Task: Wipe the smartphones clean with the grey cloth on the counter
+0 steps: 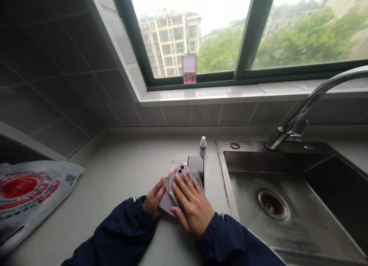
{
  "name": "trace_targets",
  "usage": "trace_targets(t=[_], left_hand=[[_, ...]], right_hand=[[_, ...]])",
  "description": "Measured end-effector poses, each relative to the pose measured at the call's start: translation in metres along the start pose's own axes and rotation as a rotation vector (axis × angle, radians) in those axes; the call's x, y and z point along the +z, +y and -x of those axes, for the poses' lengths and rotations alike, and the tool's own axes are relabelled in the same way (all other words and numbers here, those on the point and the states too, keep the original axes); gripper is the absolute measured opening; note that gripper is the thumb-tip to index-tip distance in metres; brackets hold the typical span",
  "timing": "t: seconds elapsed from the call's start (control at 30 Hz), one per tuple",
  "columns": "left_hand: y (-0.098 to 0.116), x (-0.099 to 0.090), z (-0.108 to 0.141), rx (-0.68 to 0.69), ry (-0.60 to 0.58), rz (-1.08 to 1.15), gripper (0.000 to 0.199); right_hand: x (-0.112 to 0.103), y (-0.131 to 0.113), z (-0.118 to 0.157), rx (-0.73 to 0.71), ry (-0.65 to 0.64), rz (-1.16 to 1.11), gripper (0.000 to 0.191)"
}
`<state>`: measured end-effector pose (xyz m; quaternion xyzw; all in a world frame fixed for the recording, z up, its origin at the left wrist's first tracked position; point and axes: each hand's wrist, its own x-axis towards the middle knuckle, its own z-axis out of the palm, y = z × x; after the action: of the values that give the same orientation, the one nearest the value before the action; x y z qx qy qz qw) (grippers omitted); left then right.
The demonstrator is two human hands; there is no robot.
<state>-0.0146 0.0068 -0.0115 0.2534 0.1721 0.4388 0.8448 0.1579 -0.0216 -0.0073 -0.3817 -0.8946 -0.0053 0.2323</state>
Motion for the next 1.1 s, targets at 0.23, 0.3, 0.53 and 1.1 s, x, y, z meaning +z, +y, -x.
trace_targets(t=[0.23, 0.3, 0.53, 1.1], left_hand=[[-0.002, 0.001, 0.002, -0.046, -0.161, -0.089, 0.059], [-0.001, 0.002, 0.003, -0.055, -0.180, -0.119, 0.060], [0.000, 0.004, 0.006, -0.077, -0.163, -0.163, 0.061], [0.007, 0.009, 0.002, -0.051, 0.031, 0.004, 0.082]], right_hand=[[0.001, 0.002, 0.000, 0.068, 0.054, 0.027, 0.066], [0.001, 0.001, -0.001, 0.072, 0.067, 0.036, 0.067], [0.002, 0.002, 0.000, 0.087, 0.078, 0.074, 0.068], [-0.008, -0.031, -0.002, -0.092, -0.189, -0.057, 0.069]])
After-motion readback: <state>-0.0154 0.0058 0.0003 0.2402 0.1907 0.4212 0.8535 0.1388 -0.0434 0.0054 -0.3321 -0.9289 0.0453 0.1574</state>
